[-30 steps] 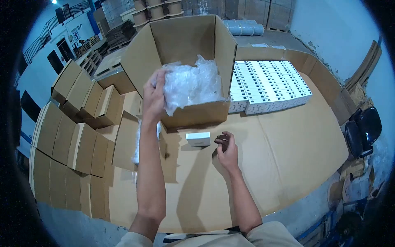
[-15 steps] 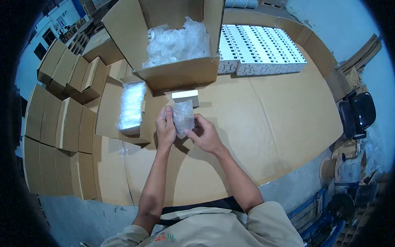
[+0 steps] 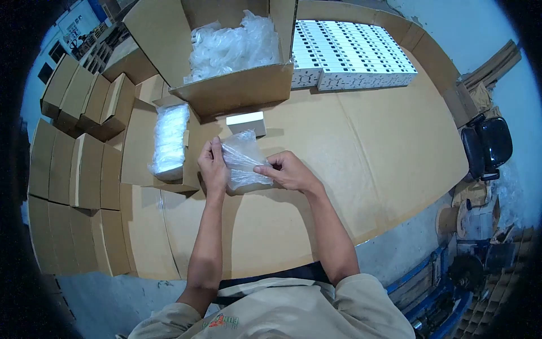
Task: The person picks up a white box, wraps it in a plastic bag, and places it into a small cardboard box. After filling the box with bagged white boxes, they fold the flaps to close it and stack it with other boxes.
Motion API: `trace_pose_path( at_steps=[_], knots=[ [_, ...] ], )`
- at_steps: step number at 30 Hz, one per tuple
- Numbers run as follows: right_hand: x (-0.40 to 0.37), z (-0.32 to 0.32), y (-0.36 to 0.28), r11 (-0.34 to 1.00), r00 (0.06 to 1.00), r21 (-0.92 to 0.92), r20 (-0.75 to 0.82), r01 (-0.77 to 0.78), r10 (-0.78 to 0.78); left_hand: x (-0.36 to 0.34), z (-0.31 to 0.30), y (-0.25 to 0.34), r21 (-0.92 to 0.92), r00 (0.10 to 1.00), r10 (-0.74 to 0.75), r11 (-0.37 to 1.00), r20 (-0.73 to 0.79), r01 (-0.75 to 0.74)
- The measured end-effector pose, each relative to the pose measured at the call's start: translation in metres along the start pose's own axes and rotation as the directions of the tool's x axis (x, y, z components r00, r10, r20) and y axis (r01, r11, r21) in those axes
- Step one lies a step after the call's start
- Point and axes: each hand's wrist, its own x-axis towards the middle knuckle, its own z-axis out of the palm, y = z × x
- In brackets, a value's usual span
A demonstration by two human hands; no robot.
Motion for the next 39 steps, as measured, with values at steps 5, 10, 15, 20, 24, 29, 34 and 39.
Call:
trace_pose_path(
  at_steps=[5, 10, 15, 20, 24, 29, 34, 39],
  knots=[
    [0.013, 0.018, 0.006, 0.951, 0.943, 0.137, -0.231, 0.278, -0.242, -0.001, -0.004, 0.003, 0.035, 0.999, -0.002, 0.999, 0.036, 0.001],
    [0.026, 0.026, 0.020, 0.890, 0.802, 0.052, -0.460, 0.453, -0.381, -0.006, 0.000, 0.008, -0.049, 0.991, -0.051, 0.997, 0.126, 0.057],
    [0.025, 0.031, 0.009, 0.876, 0.581, -0.157, -0.693, 0.456, -0.427, -0.021, 0.014, 0.017, -0.366, 0.934, 0.017, 0.922, 0.357, 0.123],
    [0.028, 0.032, 0.011, 0.885, 0.498, -0.263, -0.748, 0.385, -0.439, -0.021, -0.005, 0.022, -0.086, 0.709, -0.239, 0.917, 0.663, 0.390],
    [0.031, 0.030, 0.013, 0.883, 0.476, -0.343, -0.748, 0.320, -0.462, -0.016, -0.004, 0.015, -0.079, 0.804, -0.250, 0.936, 0.540, 0.344],
    [0.030, 0.029, 0.014, 0.873, 0.441, -0.371, -0.757, 0.317, -0.482, -0.016, -0.007, 0.017, -0.060, 0.860, -0.167, 0.973, 0.483, 0.223],
    [0.028, 0.031, 0.014, 0.838, 0.396, -0.410, -0.746, 0.360, -0.535, -0.008, -0.018, 0.003, 0.106, 0.840, -0.123, 0.991, 0.529, 0.078],
    [0.026, 0.029, 0.023, 0.725, 0.432, -0.586, -0.584, 0.362, -0.688, -0.014, -0.003, 0.000, -0.189, 0.933, 0.027, 0.981, 0.359, 0.044]
  ],
)
